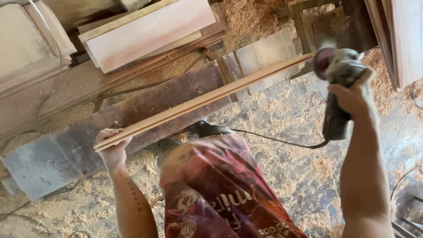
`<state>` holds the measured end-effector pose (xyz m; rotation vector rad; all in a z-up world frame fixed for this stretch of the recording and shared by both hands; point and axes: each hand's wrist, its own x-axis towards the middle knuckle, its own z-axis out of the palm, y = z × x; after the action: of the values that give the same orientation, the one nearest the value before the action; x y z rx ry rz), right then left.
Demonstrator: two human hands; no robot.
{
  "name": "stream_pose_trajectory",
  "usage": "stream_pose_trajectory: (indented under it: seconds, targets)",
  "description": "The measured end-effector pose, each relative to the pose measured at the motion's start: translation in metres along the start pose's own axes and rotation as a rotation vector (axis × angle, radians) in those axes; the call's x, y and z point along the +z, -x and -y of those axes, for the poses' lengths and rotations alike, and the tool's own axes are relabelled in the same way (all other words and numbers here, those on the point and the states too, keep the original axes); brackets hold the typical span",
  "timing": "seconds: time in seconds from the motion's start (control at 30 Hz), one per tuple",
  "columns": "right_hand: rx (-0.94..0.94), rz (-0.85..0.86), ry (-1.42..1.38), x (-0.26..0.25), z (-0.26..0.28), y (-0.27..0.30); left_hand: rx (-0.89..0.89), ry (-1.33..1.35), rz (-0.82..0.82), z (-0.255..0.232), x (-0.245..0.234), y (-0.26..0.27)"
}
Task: The person uses a power sander to smooth the surface and edges of several wooden boards, flipping them over to sand both sides.
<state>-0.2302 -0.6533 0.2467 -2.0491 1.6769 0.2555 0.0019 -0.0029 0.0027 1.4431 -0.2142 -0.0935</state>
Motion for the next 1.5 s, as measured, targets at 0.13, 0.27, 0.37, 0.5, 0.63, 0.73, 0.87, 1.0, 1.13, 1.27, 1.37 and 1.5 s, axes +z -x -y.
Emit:
stream_pose_trajectory:
  seconds: [0.13,0.27,0.37,0.5,0.63,0.73,0.87,1.0,1.13,1.27,1.37,1.5]
  targets:
    - [-0.12,-0.031,-0.25,-0.006,-0.067,-0.063,-0.032,0.009,0.05,-0.017,0.0,-0.001]
    - [-0.077,-0.05,-0.62,0.015,-0.115,-0.071,-0.027,-0.291,0.088,-0.081,0.0,-0.009]
    - [-0.098,-0.035,-0.714,0.041,-0.142,-0.054,-0.055,-0.821,0.281,-0.139,0.026,-0.03]
    - [-0.215,-0.029,-0.808,0.081,-0.166,-0.026,-0.469,-1.339,0.637,-0.137,0.138,-0.049]
    - [-0.182,-0.005,-0.961,0.113,-0.18,0.006,0.393,-1.438,0.551,-0.104,0.226,-0.046]
    - [-0.22,-0.014,-1.024,0.129,-0.2,0.028,0.269,-1.418,0.656,-0.087,0.222,-0.061]
    - [-0.286,-0.116,-0.974,0.145,-0.223,0.062,0.102,-1.41,0.783,-0.076,0.186,-0.079]
    - [-0.121,-0.166,-1.027,0.16,-0.225,0.101,0.044,-1.357,0.795,-0.055,0.156,-0.084]
    - [0.008,-0.175,-1.008,0.16,-0.208,0.132,-0.058,-1.396,0.856,-0.023,0.133,-0.084]
    - [0.009,-0.159,-0.96,0.169,-0.209,0.152,-0.25,-1.336,0.764,-0.015,0.116,-0.104]
    - [-0.116,-0.204,-0.912,0.178,-0.224,0.161,0.047,-1.288,0.533,-0.035,0.094,-0.112]
    - [-0.154,-0.167,-1.05,0.176,-0.207,0.166,0.056,-1.291,0.733,-0.064,0.081,-0.083]
